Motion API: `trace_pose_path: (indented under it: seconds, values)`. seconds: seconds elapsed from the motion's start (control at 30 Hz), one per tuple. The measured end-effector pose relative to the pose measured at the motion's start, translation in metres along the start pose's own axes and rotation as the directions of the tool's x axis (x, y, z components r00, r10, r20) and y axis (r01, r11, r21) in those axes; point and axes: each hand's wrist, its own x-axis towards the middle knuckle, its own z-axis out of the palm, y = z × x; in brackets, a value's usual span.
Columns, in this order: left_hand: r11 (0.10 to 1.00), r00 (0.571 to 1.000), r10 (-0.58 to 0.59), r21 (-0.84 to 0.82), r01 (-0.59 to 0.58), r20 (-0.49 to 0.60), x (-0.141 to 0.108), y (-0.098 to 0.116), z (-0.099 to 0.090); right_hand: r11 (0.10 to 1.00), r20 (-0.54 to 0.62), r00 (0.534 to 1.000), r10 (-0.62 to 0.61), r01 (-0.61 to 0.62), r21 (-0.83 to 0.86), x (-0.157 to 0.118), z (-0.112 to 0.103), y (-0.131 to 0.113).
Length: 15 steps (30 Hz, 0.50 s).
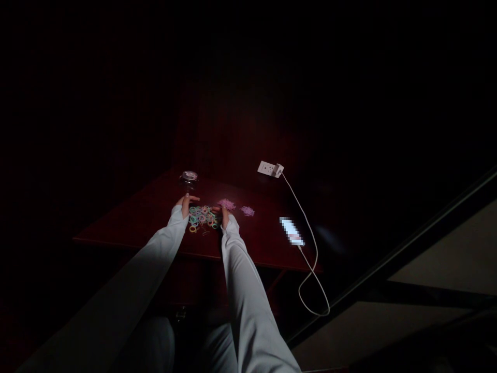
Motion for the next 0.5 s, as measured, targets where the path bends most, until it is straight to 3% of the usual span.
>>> trace_pose_path:
  seconds: [0.07,0.2,0.4,0.5]
  values:
    - [0.980,0.994,0.107,0.167,-0.106,0.002,-0.004,0.002,-0.004,0.995,0.030,0.998,0.060,-0.062,0.082,0.004,-0.002,-0.006]
    - [0.854,0.969,0.206,0.459,-0.247,0.138,-0.009,0.003,-0.008,0.989,-0.112,0.989,0.097,-0.084,0.119,0.011,-0.012,-0.018]
    - [0.713,0.869,0.220,0.535,-0.454,0.444,-0.017,-0.011,0.000,0.980,-0.197,0.967,0.160,-0.132,0.148,0.017,-0.020,-0.021]
    - [0.689,0.849,0.195,0.548,-0.475,0.491,-0.016,-0.021,0.006,0.998,-0.232,0.972,0.028,-0.016,0.056,0.019,-0.018,-0.016]
